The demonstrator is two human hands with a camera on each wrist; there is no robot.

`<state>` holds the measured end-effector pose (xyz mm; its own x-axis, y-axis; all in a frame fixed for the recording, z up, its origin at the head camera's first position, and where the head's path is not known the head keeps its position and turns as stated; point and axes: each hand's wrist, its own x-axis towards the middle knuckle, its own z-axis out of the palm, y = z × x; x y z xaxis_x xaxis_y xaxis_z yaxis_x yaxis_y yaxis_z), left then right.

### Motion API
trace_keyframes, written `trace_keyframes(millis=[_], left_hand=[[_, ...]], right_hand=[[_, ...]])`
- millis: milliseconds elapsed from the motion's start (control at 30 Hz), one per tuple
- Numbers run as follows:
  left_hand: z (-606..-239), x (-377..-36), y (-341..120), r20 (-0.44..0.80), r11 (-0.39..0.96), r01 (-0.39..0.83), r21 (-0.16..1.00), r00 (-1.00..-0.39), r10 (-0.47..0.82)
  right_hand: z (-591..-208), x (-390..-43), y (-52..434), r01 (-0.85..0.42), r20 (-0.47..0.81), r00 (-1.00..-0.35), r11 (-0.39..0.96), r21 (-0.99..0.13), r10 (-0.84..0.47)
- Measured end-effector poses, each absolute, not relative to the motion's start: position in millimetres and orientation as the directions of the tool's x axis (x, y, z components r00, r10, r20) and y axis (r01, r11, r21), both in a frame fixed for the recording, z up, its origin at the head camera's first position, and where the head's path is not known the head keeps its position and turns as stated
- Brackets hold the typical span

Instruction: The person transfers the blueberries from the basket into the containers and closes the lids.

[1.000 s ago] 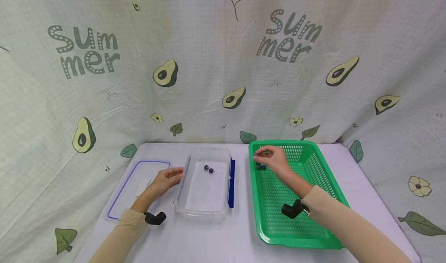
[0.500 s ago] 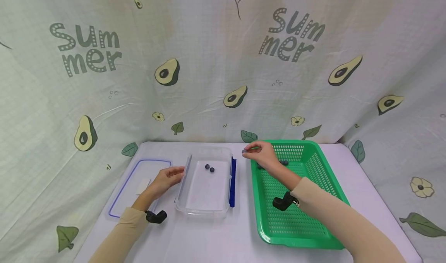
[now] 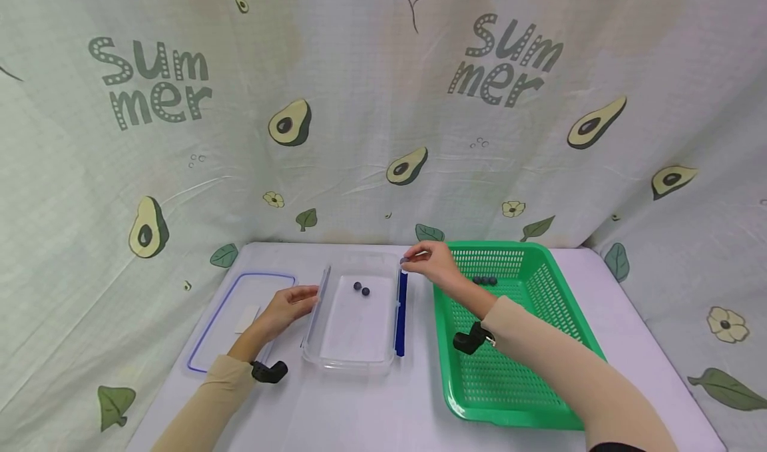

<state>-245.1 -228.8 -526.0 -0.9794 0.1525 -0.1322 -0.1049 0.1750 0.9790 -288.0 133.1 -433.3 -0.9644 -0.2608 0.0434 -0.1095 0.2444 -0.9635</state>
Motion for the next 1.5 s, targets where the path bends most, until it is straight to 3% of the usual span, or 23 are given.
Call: trace_keyframes(millis=[600, 1500], left_hand=[[-526, -244, -228, -0.130, 0.163, -0.102, 0.981, -0.977, 0.170], [-525, -245, -227, -0.129, 0.172, -0.102, 0.980, -0.980, 0.154]], right_hand=[[-451, -303, 105, -0.154, 0.052, -0.951, 0.319, -0.935, -0.305], [-458, -296, 77, -0.185, 0.004, -0.920, 0.426, -0.886, -0.392]])
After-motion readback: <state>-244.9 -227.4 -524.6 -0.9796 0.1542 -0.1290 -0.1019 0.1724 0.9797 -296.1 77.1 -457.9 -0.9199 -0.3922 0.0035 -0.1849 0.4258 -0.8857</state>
